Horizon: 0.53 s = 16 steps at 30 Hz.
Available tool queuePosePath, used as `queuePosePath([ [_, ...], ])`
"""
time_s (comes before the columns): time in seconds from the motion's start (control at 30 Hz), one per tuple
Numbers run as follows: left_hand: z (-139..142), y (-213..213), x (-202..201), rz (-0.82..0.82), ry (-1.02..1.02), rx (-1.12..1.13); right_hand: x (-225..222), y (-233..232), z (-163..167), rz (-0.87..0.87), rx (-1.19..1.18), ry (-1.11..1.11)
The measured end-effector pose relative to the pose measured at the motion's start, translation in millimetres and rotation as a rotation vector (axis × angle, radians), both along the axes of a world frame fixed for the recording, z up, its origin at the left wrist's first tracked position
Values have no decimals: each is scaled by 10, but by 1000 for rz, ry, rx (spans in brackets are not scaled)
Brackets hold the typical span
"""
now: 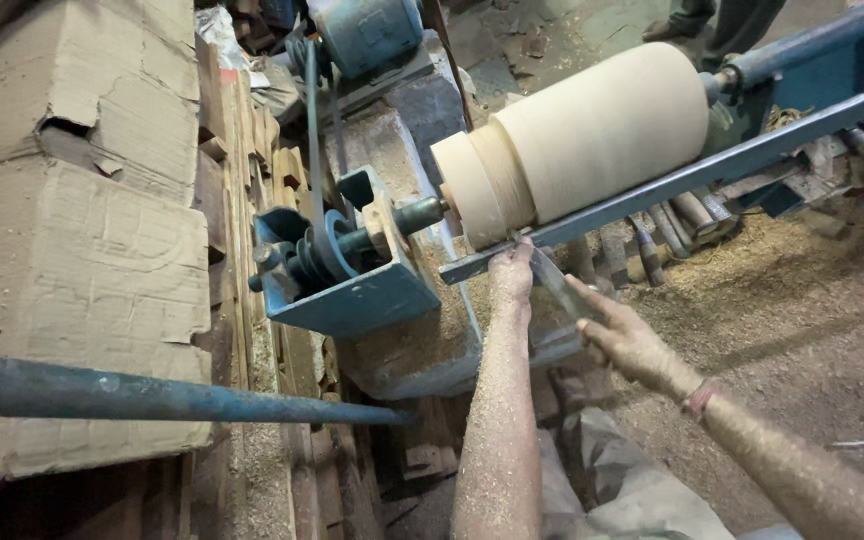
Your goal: The person holds a chisel against a spinning wooden cylinder mounted on a lathe, shaping its surface. They repeatedly reposition the chisel along the tool rest and press it into the rotating wood, producing shavings as the cylinder is turned down.
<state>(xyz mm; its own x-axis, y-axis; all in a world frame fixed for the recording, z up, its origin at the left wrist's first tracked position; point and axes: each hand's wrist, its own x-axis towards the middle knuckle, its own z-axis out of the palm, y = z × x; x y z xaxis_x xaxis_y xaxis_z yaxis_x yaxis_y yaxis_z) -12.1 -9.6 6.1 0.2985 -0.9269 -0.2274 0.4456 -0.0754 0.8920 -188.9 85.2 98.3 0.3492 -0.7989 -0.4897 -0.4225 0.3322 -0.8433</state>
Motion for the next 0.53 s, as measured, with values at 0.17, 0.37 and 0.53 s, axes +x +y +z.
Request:
queuePosePath([
  [0.17,67,167,89,-106,-210,55,-237,-71,38,113,-75,-109],
  [0.37,-636,1445,515,-442,-625,321,-778,745,-629,112,-487,-289],
  [0.53,-1408,3089,745,-463,-812,640,-1092,760,-1070,-246,159,53],
])
